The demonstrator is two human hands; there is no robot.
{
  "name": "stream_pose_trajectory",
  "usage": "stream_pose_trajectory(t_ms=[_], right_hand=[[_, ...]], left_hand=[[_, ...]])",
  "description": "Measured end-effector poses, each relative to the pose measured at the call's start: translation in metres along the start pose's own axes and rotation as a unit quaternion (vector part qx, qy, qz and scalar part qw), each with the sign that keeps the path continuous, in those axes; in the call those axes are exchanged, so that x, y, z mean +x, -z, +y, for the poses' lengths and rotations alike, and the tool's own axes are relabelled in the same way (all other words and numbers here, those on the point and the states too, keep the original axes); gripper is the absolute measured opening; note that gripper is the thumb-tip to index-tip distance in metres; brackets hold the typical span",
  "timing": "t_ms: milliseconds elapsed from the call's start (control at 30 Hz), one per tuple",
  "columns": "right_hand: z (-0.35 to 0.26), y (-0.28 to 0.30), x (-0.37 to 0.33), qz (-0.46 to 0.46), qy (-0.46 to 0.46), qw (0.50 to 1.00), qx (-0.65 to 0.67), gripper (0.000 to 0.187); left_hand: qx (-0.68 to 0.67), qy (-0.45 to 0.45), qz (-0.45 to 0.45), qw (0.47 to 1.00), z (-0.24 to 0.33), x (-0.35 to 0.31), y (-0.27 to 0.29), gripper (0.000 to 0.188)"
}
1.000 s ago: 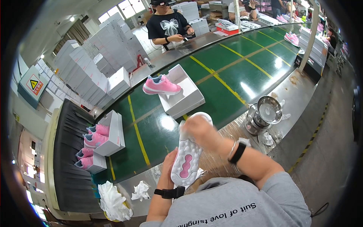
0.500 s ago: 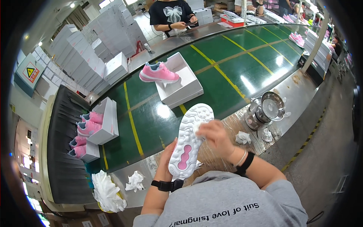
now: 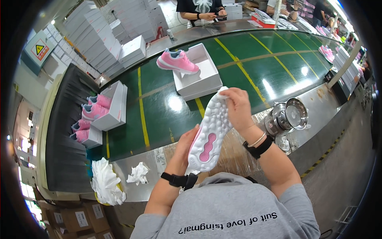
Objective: Clean and inspect shoes on an assembly line and prepare packaging materials.
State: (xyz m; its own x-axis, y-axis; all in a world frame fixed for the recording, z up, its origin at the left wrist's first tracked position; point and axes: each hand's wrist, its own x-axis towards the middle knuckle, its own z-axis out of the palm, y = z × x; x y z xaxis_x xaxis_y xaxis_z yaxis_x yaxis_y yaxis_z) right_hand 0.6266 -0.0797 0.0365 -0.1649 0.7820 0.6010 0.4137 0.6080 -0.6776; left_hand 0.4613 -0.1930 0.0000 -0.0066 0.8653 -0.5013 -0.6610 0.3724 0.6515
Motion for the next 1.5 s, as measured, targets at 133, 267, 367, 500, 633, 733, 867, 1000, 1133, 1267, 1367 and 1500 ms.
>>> stream_pose_trajectory(t_ms=[133,267,367,500,633,733,867,1000,1133,1267,1367,1500], right_hand=[[-0.045,-0.021,-0.027,-0.131,0.113,0.980,0.100,0.034],[-0.076,-0.011,-0.069,-0.307,0.273,0.901,0.137,0.031],[-0.063,0.006,-0.080,-0.337,0.389,0.853,0.087,0.025],[-0.016,0.032,-0.085,-0.409,0.407,0.817,0.018,0.023],[-0.004,0.057,-0.071,-0.349,0.291,0.890,-0.034,0.027],[-0.039,0.064,-0.039,-0.255,0.213,0.943,0.020,0.031],[-0.062,0.024,-0.033,-0.186,0.262,0.946,0.042,0.033],[-0.062,0.011,-0.045,-0.264,0.380,0.886,0.005,0.035],[-0.044,0.034,-0.050,-0.289,0.411,0.863,-0.054,0.034],[-0.052,0.046,-0.036,-0.296,0.383,0.872,-0.078,0.032],[-0.073,0.034,-0.035,-0.260,0.403,0.876,-0.054,0.031],[-0.052,0.036,-0.052,-0.300,0.430,0.846,-0.096,0.032]], left_hand=[[0.016,-0.013,0.037,0.999,0.001,0.013,0.015,0.038],[-0.082,-0.038,-0.043,0.995,0.005,0.034,0.035,0.035],[-0.046,-0.040,0.001,0.998,0.017,0.021,0.010,0.038],[-0.042,-0.046,0.011,0.998,0.020,0.021,0.013,0.039],[-0.114,-0.027,-0.037,0.992,0.032,0.006,-0.006,0.041],[-0.099,-0.016,-0.032,0.994,0.026,0.012,-0.001,0.041],[-0.084,0.025,-0.068,0.994,0.020,0.015,0.000,0.038],[-0.105,0.070,-0.092,0.988,0.012,0.013,0.002,0.032],[-0.084,0.054,-0.053,0.994,0.011,-0.003,-0.006,0.037],[0.004,0.056,-0.023,0.998,0.006,0.010,0.006,0.037],[0.009,0.068,-0.049,0.996,0.005,0.014,0.010,0.036],[0.016,0.079,-0.050,0.995,0.005,0.009,-0.003,0.036]])
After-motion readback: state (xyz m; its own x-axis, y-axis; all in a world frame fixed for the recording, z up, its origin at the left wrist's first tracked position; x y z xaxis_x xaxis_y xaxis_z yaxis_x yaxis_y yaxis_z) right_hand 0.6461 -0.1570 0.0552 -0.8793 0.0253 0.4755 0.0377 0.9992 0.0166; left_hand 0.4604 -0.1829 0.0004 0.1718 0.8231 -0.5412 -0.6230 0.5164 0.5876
